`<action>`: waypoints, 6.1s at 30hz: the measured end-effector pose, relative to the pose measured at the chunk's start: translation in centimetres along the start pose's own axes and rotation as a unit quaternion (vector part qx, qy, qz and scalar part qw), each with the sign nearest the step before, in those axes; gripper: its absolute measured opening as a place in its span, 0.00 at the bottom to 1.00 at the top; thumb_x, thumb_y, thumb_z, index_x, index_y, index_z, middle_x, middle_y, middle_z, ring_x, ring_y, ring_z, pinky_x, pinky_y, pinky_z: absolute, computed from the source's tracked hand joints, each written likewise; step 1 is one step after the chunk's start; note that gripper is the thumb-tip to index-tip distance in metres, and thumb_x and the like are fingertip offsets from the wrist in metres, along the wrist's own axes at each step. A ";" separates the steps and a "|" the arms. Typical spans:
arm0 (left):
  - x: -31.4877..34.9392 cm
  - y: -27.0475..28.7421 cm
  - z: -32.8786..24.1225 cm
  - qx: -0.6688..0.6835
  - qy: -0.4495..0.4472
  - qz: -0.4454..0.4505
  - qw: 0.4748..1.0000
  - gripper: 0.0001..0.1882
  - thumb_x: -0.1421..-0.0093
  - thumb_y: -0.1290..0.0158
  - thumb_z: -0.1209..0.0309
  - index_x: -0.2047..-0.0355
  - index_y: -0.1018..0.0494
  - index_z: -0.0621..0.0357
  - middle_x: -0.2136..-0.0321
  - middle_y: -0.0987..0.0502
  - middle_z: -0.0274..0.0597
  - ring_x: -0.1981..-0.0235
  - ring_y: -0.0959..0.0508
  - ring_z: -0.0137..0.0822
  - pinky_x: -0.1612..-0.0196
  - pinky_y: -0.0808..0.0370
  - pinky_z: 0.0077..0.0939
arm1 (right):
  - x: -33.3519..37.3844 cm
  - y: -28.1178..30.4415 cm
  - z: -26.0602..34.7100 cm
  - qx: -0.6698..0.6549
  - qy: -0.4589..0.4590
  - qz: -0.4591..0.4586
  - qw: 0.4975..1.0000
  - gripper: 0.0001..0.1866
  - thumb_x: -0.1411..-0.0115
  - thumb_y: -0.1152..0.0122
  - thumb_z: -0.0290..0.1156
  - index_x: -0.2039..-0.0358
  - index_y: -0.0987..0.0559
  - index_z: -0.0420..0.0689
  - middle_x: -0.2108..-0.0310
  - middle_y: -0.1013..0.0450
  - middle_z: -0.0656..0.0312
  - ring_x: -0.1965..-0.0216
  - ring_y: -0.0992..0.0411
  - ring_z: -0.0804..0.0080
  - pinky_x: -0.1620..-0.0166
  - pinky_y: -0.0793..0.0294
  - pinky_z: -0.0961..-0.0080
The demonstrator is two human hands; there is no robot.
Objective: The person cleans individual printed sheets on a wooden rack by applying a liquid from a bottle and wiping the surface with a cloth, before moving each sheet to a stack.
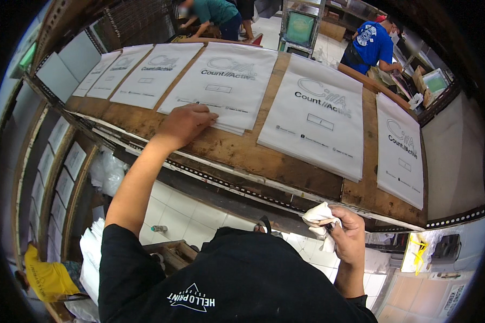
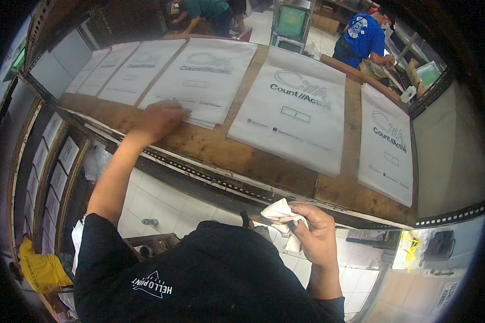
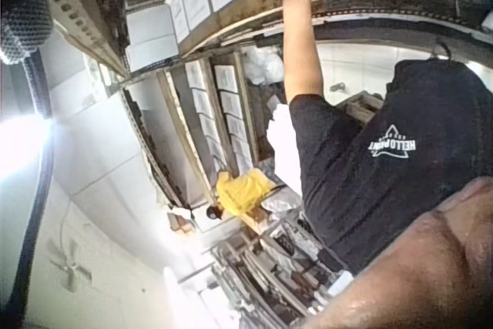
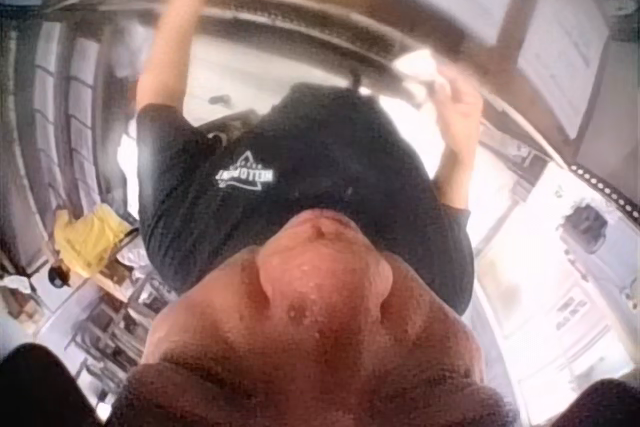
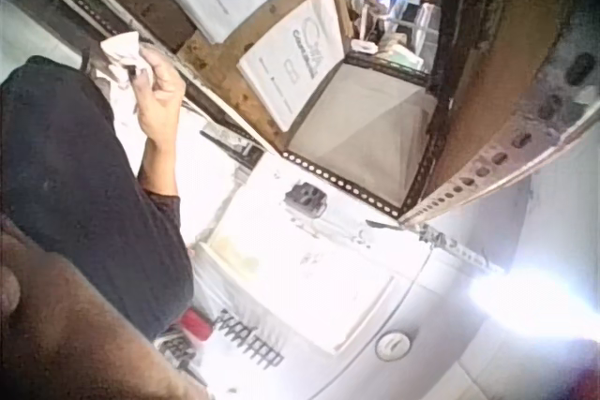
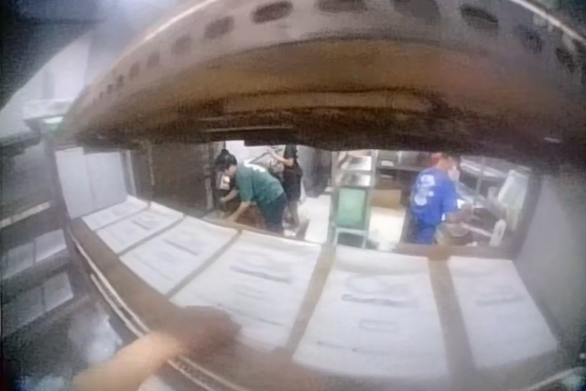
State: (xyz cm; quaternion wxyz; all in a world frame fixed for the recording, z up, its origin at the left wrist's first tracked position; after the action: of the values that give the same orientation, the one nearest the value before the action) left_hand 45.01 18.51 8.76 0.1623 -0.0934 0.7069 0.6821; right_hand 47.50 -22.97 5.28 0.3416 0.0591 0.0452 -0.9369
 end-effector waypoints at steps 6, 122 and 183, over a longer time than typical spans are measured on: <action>-0.5 -0.3 -0.1 -0.002 -0.032 0.007 0.999 0.08 0.38 0.43 0.68 0.61 0.18 0.53 0.64 0.20 0.38 0.59 0.20 0.45 0.58 0.22 0.39 | -1.2 0.9 -0.6 0.033 -0.001 0.045 0.998 0.14 0.35 0.38 0.31 0.52 0.19 0.36 0.51 0.21 0.50 0.49 0.24 0.64 0.44 0.28 0.68; 16.3 -0.5 9.0 -0.096 0.155 -0.313 0.932 0.50 0.58 0.43 0.25 0.54 0.27 0.59 0.45 0.25 0.47 0.43 0.29 0.49 0.37 0.38 0.53 | -21.9 -24.0 0.3 0.522 0.226 0.406 0.715 0.14 0.43 0.37 0.20 0.56 0.16 0.43 0.66 0.25 0.55 0.58 0.26 0.55 0.55 0.25 0.62; 16.9 -0.9 9.8 -0.083 0.142 -0.370 0.914 0.50 0.61 0.42 0.25 0.55 0.25 0.60 0.49 0.24 0.47 0.46 0.28 0.49 0.39 0.35 0.51 | -29.9 -40.2 -1.9 0.431 0.418 0.343 0.722 0.13 0.41 0.39 0.21 0.56 0.17 0.40 0.65 0.26 0.52 0.60 0.25 0.51 0.55 0.25 0.58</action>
State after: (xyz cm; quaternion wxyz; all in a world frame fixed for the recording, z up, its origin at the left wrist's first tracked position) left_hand 30.55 29.68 1.73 0.2924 -0.4571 0.5781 0.6094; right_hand 44.41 26.95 9.40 0.5240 0.5968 -0.2488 -0.5544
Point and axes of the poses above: each hand's wrist, its own x-axis away from the middle knuckle, its own y-axis out of the back of the hand, z = x × y, the point moved 7 cm from there along -x, towards the middle knuckle
